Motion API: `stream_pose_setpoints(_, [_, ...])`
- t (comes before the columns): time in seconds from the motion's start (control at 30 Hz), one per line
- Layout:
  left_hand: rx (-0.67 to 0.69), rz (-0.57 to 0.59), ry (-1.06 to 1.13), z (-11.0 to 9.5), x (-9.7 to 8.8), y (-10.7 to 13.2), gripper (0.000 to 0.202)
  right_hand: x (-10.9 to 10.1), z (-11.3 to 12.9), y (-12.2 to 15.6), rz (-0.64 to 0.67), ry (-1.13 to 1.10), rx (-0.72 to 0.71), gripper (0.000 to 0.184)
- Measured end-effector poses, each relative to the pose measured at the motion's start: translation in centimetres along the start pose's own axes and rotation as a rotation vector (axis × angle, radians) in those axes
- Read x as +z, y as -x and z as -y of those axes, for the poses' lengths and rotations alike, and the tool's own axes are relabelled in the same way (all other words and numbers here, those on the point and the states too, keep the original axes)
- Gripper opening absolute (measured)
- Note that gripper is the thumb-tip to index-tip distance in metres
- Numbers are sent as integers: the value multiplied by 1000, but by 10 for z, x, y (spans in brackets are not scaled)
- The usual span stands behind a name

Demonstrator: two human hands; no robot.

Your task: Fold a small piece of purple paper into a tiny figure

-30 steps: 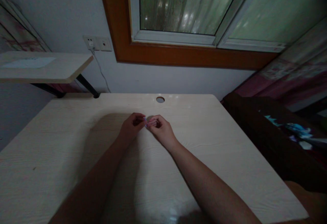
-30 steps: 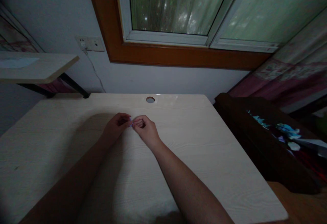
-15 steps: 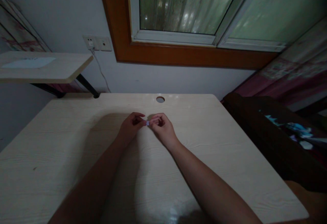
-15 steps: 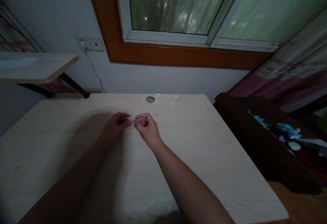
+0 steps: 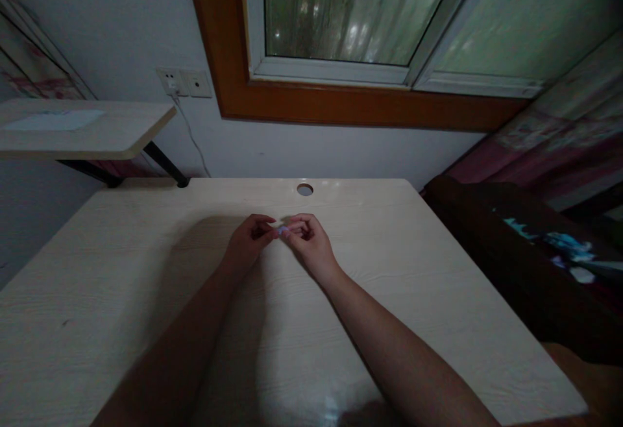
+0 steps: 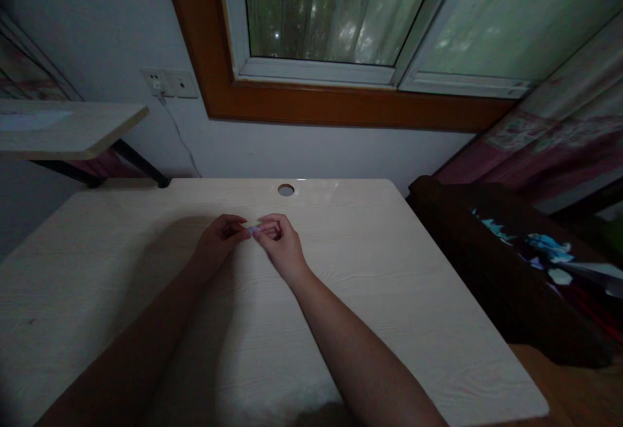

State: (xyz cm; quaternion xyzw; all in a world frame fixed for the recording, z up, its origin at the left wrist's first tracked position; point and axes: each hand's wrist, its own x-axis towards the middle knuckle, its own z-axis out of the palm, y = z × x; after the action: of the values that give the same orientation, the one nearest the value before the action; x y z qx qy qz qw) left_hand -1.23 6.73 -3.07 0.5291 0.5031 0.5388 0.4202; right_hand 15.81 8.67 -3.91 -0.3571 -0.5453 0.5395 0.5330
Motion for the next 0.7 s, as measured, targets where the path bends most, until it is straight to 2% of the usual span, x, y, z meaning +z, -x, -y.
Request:
stream_pose_setpoints(0.37, [-14,91,-125,0,0,2,24,0,-2,1,-31,-10,-49,40])
stream_pose_setpoints(0.7, [-32,112,-199,-6,3,6,21,-1,-3,1,-25,24,-48,38])
